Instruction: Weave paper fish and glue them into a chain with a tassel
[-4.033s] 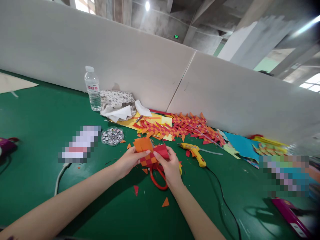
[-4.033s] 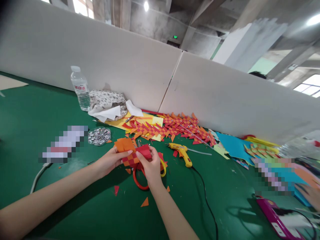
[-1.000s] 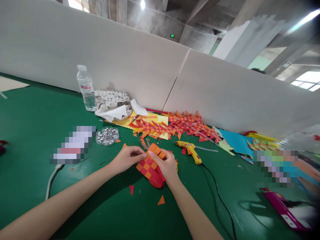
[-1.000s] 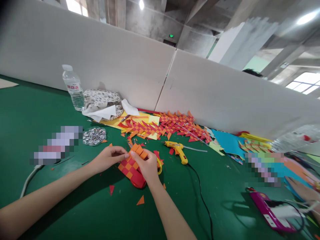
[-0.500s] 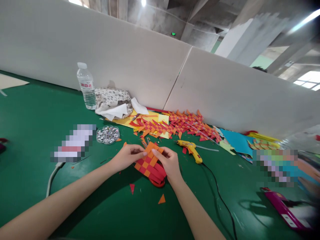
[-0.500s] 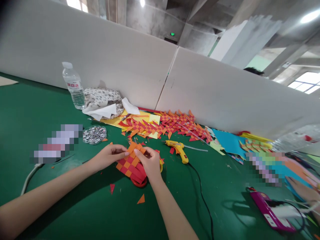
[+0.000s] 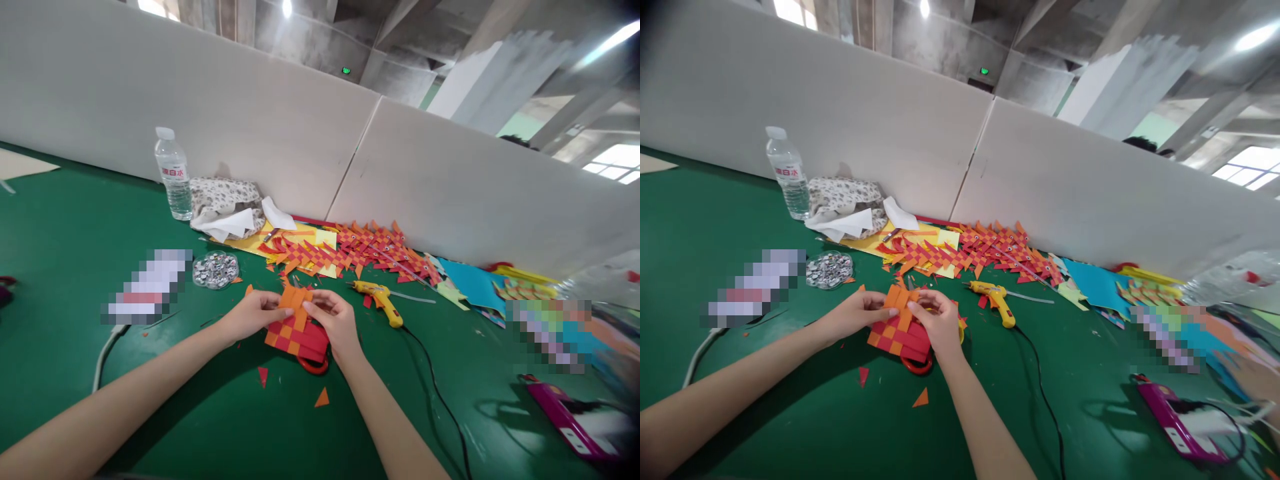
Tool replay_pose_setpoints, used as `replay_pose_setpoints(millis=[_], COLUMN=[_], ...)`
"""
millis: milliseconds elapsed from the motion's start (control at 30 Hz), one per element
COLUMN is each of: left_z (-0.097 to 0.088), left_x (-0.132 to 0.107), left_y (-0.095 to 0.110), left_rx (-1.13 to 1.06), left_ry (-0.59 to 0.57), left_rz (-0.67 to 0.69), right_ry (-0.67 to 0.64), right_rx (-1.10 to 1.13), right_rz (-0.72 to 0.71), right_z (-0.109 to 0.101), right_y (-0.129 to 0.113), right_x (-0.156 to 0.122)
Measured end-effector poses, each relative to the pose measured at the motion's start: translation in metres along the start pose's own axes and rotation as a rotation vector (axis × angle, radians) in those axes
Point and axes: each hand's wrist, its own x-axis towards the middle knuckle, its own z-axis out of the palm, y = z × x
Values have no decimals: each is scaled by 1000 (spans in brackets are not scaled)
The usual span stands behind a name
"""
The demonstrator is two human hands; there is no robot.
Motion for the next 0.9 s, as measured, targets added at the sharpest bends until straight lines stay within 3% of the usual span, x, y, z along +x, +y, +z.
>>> replay_pose_setpoints(millis=[333,600,900], left_z=[0,-5,-5], left_x=[-2,1,-1], left_y=[-2,-3,-1], left_rx=[26,-119,-80], left_ry=[-47,125,150], left_rz=[-17,22,49], right_ry=[-27,-122,-145], right_rx=[-86,-16,33], right_rz=[-66,97,119], right_z=[5,4,4], right_y=[-2,-8,-4], right_x=[-6,-7,-6])
